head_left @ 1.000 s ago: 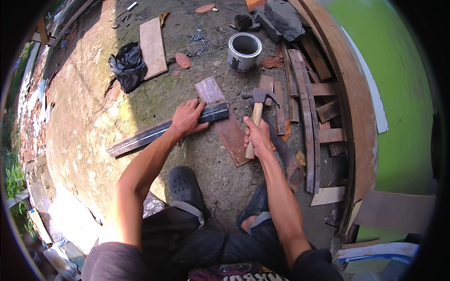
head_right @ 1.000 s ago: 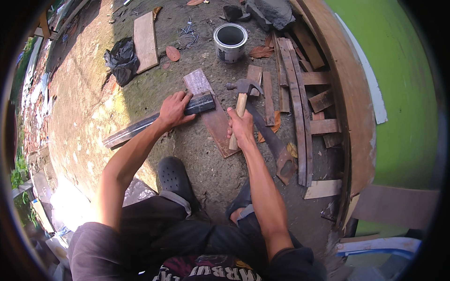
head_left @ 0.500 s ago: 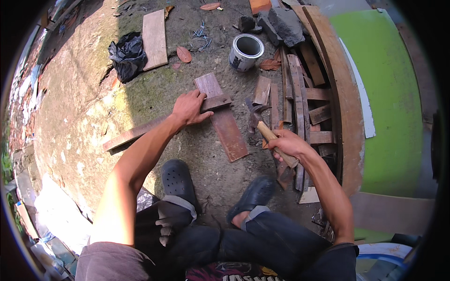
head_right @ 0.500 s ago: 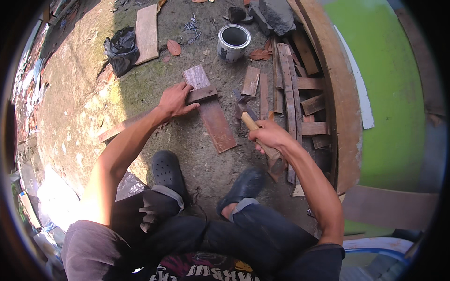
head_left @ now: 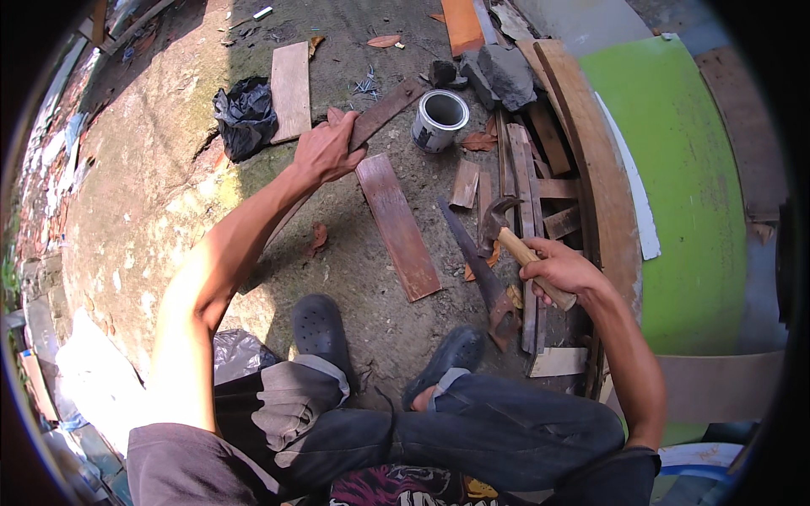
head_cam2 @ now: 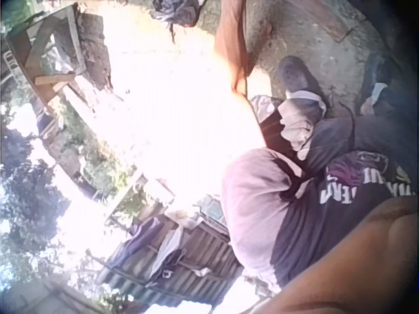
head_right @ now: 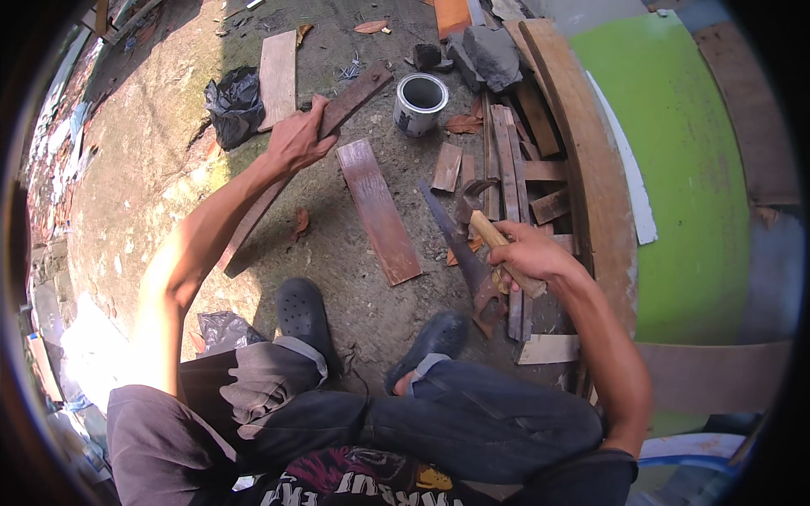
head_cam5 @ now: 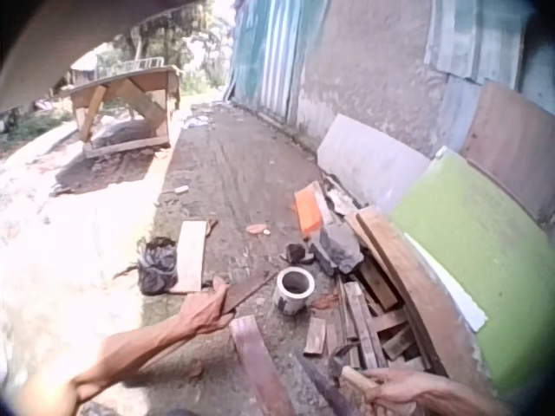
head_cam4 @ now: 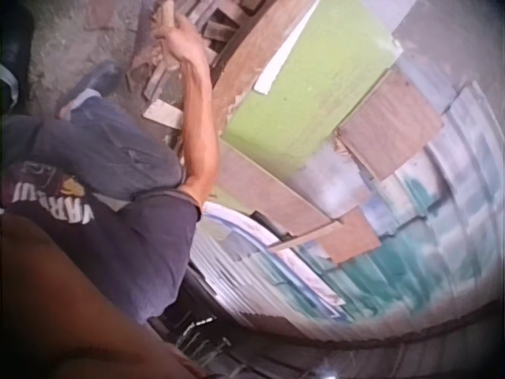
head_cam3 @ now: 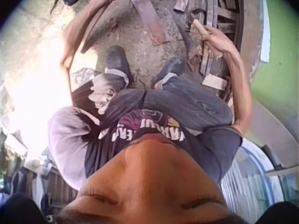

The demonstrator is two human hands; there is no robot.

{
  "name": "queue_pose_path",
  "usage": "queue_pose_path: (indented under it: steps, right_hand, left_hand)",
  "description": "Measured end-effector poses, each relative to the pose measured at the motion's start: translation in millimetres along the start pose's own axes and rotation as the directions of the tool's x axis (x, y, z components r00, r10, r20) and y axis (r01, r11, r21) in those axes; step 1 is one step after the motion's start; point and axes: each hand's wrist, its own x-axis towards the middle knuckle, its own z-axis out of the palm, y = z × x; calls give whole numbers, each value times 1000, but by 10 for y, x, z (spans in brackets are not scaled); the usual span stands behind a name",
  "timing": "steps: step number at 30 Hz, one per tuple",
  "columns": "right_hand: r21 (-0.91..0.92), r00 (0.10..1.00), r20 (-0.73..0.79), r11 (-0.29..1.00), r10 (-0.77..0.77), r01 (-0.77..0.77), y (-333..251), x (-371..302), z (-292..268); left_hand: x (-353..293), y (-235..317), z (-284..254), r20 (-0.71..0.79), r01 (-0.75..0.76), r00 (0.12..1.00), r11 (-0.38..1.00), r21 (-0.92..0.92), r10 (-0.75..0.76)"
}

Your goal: The person sits on the ground and uses a hammer to drive nails into small wooden planks. They repeatedly pick up nails, position them on the wood, and strike them with the hammer. The person also uses a metal ruler as a straight edge while hammering.

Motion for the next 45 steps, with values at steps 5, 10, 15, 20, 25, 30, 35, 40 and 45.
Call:
queue_pose_path:
  steps: [5, 10, 15, 20, 25, 30, 35, 40, 45]
  right_hand:
    - [93, 992, -74, 990, -101, 108, -145, -94, -84]
    - [180, 988, 1, 972, -156, 153, -224, -130, -120]
    - [132, 997, 33, 989, -74, 69, -174, -144, -105]
    - [74, 997, 62, 997, -42, 38, -80, -54, -54]
    - [35, 997, 52, 998, -62, 60, -113, 44, -11]
    - [-191, 998, 57, 981, -10, 21, -394, 246, 70]
    - [-455, 998, 55, 890, 17, 10, -803, 504, 309]
    - [-296, 994, -33, 951, -107, 92, -1093, 707, 417]
    - [-286, 983, -49, 945, -176, 155, -1294, 1281, 533]
  left_hand:
    - [618, 462, -569, -159, 205, 962, 971, -123, -223]
    - [656, 781, -376, -61, 195, 976, 968, -159, -207]
    - [806, 948, -335, -71, 172, 980, 969, -178, -187]
    - [1007, 848, -494, -179, 234, 945, 948, -215, -274]
    - [478, 817, 70, 30, 400, 915, 890, -219, -403]
    - [-290, 814, 880, 312, 604, 784, 776, -182, -537]
    - [-760, 943, 1329, 351, 672, 712, 735, -91, -608]
    - [-1160, 987, 1345, 166, 514, 858, 816, -265, -487]
    - [-1448, 915, 1531, -50, 404, 898, 864, -301, -437]
